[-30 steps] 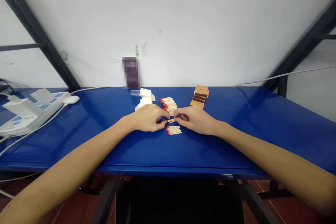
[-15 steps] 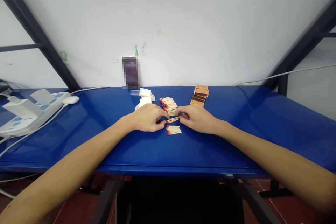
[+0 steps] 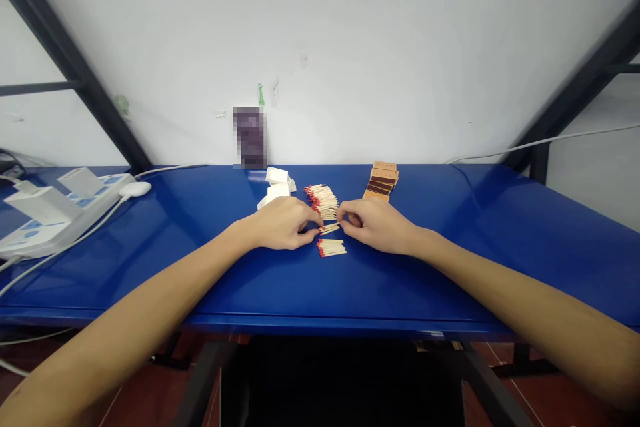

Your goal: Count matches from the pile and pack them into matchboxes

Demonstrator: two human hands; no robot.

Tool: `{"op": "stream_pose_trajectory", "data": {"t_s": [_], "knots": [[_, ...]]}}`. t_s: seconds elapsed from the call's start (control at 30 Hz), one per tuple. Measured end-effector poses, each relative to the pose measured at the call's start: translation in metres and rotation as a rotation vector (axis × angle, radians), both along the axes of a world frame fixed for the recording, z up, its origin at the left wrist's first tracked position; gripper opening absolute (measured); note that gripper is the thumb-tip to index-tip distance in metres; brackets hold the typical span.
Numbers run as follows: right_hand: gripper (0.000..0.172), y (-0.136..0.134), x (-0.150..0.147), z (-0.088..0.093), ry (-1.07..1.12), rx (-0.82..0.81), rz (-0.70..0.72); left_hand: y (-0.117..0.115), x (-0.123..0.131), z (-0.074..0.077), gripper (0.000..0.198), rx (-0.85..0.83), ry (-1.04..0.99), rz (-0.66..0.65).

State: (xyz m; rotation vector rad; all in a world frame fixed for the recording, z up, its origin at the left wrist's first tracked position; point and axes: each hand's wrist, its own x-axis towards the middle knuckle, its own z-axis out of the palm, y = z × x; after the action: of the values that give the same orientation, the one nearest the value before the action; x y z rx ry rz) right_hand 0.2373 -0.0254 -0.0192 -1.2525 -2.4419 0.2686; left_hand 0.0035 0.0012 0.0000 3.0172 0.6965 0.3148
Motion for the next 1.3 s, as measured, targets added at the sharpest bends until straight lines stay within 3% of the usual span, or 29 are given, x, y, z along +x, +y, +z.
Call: {"op": "stream_pose_trajectory", "data": {"t_s": [0.7, 1.3], "knots": [[0.009, -0.0043, -0.0027, 0.0004, 0.081, 0.009, 0.045, 0.0003, -0.0003, -0.0016, 0.014, -0.022, -0.022, -0.007], [0.016, 0.0031, -0.0019, -0.0066, 0.067, 0.02, -0.035, 0.0003, -0.0009, -0.0027, 0.03, -0.022, -0.011, 0.024]]}}
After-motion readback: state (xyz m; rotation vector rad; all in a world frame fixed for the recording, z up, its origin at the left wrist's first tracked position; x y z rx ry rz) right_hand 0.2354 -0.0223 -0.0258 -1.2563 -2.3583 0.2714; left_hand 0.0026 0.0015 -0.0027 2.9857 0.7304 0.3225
